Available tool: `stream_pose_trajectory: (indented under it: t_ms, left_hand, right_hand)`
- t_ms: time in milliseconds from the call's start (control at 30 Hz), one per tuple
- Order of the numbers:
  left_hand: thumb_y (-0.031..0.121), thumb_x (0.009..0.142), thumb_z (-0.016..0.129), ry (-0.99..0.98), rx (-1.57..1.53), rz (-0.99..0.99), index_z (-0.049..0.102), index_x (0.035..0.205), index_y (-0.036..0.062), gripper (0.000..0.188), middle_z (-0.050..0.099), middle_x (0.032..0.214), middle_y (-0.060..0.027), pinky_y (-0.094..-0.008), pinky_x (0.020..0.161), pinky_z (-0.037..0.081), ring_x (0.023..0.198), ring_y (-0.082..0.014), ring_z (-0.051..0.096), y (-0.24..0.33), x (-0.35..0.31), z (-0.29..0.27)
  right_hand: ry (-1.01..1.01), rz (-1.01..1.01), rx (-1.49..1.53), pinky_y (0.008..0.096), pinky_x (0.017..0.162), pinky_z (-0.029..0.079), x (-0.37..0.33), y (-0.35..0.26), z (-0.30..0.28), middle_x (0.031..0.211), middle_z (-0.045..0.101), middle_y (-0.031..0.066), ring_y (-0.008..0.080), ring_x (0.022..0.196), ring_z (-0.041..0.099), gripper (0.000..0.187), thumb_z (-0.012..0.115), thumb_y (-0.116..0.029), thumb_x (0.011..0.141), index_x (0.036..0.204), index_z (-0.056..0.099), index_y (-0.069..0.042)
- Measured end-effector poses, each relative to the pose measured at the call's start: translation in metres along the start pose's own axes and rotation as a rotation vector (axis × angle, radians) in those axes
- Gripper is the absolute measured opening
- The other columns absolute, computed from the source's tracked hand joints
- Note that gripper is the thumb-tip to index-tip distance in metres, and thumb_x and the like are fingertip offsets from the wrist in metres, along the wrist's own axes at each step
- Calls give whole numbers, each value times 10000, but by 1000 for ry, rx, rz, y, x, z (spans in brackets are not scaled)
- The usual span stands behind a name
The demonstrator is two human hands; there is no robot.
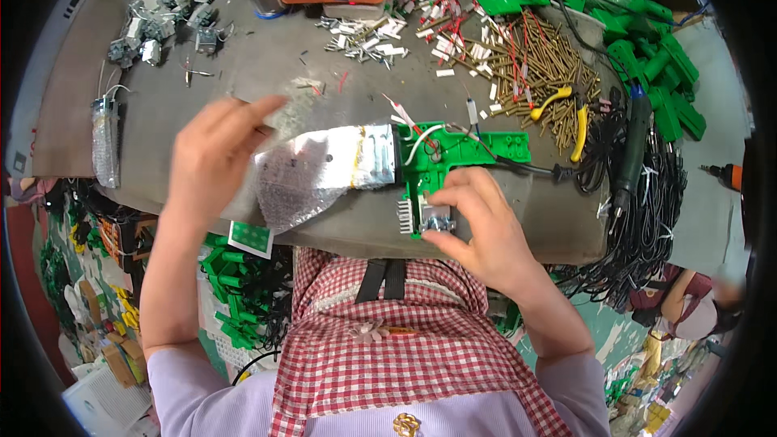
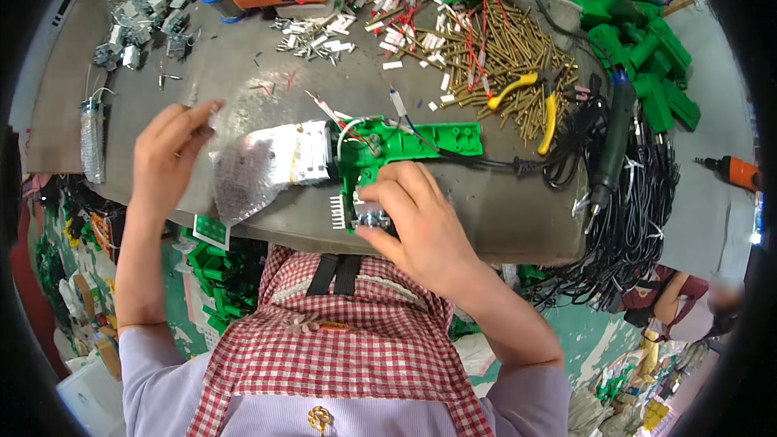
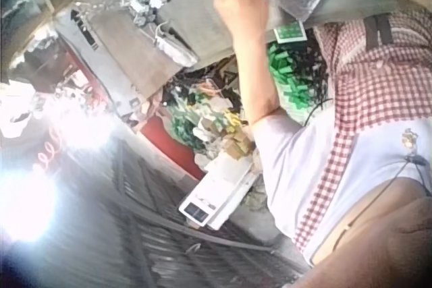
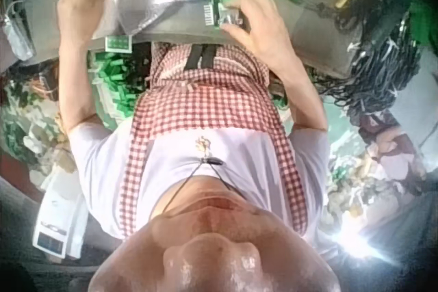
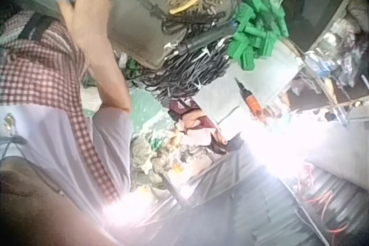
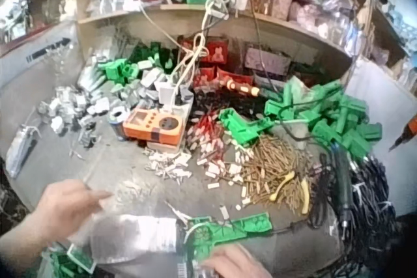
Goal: Soldering wires and components to assemble a plastic electronic device housing.
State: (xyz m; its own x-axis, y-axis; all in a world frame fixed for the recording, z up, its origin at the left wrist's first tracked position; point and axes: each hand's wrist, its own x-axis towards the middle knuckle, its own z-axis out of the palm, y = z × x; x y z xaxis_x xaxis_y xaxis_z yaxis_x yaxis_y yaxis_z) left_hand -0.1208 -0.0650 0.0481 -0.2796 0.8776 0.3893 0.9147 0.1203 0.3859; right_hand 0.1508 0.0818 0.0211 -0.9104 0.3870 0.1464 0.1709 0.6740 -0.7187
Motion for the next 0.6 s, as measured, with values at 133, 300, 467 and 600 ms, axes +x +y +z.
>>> stream_pose_trajectory:
  t_ms: [133,300,467,600]
  left_hand:
    - [-10,644,706,-26,-99,348,674,923,72,294,582,700,-42,-312,529,451,620,-201,573,25,12,13]
    - [74,639,725,-110,16,465,671,989,84,354,581,730,-18,-329,545,483,665,-197,572,39,28,23]
    - [114,678,706,-56,-114,376,652,966,93,293,568,750,-34,-330,566,491,693,-220,585,39,33,16]
    - [61,717,684,193,188,367,647,954,87,242,564,713,-59,-374,589,487,666,-274,580,6,60,-16]
  right_hand:
    - [-57,31,-6,401,856,432,10,-14,-10,1032,496,130,316,995,508,358,746,-157,729,1022,573,-44]
    - [244,-270,-289,389,832,424,25,-40,-33,989,537,117,271,937,539,295,677,-166,722,997,632,-68]
    - [215,-506,-542,358,747,384,71,-43,-33,788,514,55,212,788,516,237,605,-148,680,893,626,-49]
    - [323,-557,-429,352,725,379,93,-39,-43,701,507,31,206,697,504,195,684,-108,720,898,627,-54]
